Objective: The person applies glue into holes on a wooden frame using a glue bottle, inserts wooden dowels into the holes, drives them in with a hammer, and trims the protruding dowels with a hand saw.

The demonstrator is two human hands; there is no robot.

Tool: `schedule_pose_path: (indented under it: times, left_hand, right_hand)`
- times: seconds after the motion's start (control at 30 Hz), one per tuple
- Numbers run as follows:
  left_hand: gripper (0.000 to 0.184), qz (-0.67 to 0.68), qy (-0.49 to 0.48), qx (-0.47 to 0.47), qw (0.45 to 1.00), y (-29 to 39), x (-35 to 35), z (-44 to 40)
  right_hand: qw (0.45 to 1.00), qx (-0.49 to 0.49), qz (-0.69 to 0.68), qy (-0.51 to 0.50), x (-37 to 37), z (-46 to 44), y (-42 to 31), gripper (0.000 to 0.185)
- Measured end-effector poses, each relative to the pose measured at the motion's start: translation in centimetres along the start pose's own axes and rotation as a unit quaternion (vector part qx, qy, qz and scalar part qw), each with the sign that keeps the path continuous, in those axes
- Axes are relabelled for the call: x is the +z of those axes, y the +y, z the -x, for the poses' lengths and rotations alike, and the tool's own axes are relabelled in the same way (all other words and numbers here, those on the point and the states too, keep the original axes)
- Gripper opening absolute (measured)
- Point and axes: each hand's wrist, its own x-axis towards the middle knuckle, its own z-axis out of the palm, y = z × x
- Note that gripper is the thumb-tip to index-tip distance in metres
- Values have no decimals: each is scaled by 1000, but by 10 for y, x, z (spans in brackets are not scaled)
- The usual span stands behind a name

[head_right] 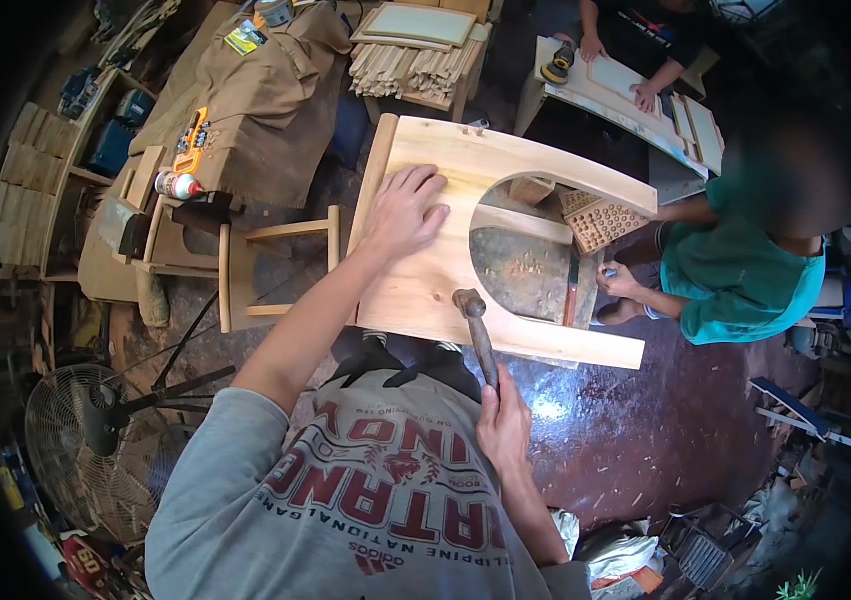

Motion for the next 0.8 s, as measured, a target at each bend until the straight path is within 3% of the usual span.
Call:
schedule_pose_path:
  times: [0.4, 0.5, 0.67, 0.8]
  left_hand:
    - [48, 11, -24, -27, 999, -12, 6, 1]
    - [49, 12, -29, -26, 999, -13, 8, 4]
    - [50, 16, -27, -25, 999, -16, 9, 4]
    - [49, 14, -31, -25, 999, -14, 7, 4]
  right_hand:
    - [994, 77, -25, 67, 32, 14, -17, 42]
    - [993, 95, 62, 25, 34, 6, -10, 43]
    - [992, -3, 8, 123, 40, 10, 0, 48]
    - [991, 25, -42, 121, 42, 19, -15, 48]
